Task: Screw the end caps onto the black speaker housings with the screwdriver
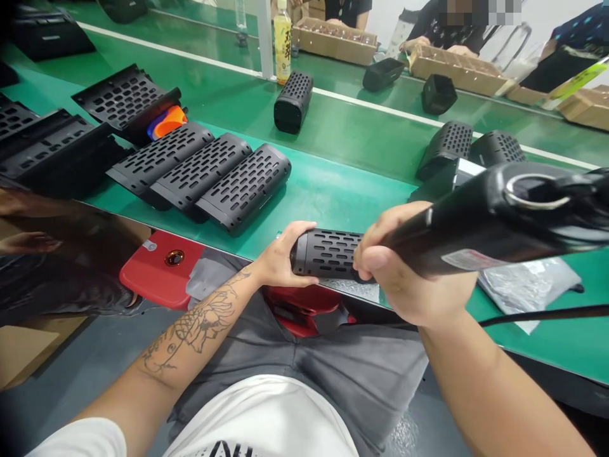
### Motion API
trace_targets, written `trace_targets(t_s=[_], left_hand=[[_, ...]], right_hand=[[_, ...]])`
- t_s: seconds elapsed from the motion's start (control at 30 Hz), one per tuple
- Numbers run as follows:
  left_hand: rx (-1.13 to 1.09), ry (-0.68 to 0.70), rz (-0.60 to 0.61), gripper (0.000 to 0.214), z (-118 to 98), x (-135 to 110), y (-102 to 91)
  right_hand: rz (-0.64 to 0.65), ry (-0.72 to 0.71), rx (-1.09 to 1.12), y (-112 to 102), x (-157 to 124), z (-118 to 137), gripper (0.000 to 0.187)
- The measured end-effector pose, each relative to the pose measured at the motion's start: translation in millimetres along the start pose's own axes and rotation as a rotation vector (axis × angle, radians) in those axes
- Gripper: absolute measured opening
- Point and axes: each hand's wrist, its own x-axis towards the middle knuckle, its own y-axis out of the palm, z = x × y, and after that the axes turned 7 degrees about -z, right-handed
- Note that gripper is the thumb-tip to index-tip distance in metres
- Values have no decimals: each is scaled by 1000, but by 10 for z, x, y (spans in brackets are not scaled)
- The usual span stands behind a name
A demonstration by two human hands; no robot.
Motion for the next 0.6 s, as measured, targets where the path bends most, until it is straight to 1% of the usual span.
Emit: trace_targets(t_s=[0.07, 0.17, 0.23, 0.37, 0.5, 0.6], left_hand=[[15, -14, -1, 119, -3, -8, -4], [24, -26, 2, 119, -7, -17, -2], [27, -21, -2, 119, -10, -20, 2], [33, -8, -15, 117, -17, -15, 9], [34, -25, -4, 116, -22, -7, 7], [37, -10, -6, 117, -14, -4, -1]], right_hand=[[28, 17, 37, -16, 1, -23, 29], [3, 53, 108, -23, 2, -23, 35], [-2, 67, 127, -13, 8, -11, 37], [29, 88, 145, -20, 19, -12, 44], [3, 106, 159, -56, -28, -55, 36], [5, 114, 88, -50, -102, -47, 33]])
